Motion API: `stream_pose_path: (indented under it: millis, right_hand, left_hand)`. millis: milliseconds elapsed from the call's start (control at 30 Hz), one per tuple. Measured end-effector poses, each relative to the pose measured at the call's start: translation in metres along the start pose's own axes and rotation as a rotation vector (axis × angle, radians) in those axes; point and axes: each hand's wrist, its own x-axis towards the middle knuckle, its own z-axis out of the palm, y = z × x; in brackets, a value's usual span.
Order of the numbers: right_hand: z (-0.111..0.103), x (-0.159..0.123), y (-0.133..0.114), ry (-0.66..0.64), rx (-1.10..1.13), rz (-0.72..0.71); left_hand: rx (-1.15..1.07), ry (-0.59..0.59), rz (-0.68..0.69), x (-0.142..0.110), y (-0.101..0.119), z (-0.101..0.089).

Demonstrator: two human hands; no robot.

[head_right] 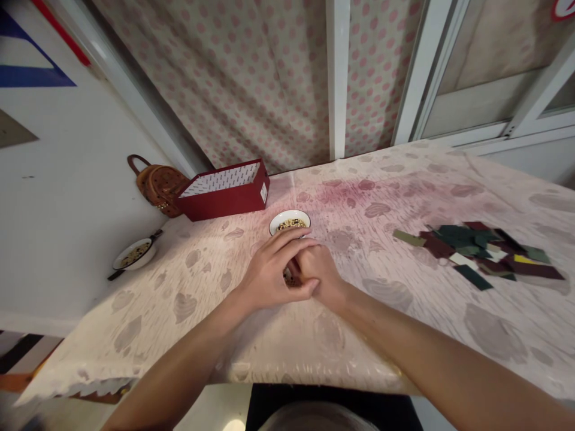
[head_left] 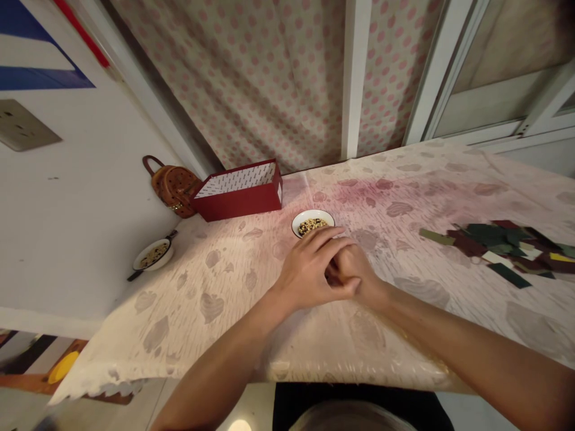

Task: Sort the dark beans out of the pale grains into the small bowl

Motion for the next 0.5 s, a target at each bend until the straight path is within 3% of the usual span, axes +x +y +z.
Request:
stream_pose_path:
  millis: [367,500]
  right_hand:
    - [0.000,0.000,-0.002,-0.071,-0.098,-0.044]
    - [-0.009,0.001,-0.003,0.030,-0.075,-0.005]
  left_hand:
    - [-0.004,0.036,-0.007,0.000,0.002,-0.002]
    - [-0.050,0.092,-0.053,0.000,-0.006,-0.012]
